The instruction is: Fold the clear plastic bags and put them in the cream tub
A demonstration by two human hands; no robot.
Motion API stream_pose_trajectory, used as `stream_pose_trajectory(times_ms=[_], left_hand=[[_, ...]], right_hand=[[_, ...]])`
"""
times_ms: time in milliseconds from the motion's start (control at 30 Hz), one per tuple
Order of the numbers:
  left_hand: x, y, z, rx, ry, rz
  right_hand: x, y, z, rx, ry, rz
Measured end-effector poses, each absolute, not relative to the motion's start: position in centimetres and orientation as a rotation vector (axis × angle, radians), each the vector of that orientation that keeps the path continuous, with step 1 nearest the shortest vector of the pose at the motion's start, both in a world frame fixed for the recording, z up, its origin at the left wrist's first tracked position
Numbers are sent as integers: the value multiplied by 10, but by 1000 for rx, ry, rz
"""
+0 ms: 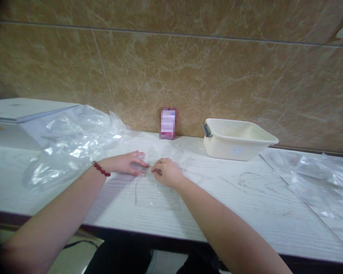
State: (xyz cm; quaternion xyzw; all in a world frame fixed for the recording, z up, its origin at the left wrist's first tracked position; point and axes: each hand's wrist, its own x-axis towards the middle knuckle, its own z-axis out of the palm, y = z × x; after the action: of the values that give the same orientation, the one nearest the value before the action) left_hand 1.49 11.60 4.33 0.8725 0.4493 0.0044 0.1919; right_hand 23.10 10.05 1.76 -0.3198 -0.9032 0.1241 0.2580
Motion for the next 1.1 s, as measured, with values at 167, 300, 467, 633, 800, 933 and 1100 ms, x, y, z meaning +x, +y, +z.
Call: stream_pose_trajectory(times_ms=[167, 300, 467, 633, 800, 933, 1100], left_hand=[[18, 108, 51, 2470, 1297, 122], [27, 98, 54, 2508, 1318, 90], [36, 96, 48, 2549, 1317, 49], [34, 98, 47, 2527, 1299, 18], [24, 98, 56, 2428, 1272, -28], [16, 102, 60, 2412, 1277, 65], [14, 109, 54, 2473, 1255, 140]], right_hand=[[231, 100, 18, -858, -2438, 361], [230, 99, 19, -869, -2442, 359], [229, 100, 19, -874, -2455, 362], [230, 101, 17, -871, -2462, 375], [232, 101, 17, -842, -2483, 357], [233, 102, 18, -829, -2512, 358], [236, 102, 19, -805, -2502, 353]])
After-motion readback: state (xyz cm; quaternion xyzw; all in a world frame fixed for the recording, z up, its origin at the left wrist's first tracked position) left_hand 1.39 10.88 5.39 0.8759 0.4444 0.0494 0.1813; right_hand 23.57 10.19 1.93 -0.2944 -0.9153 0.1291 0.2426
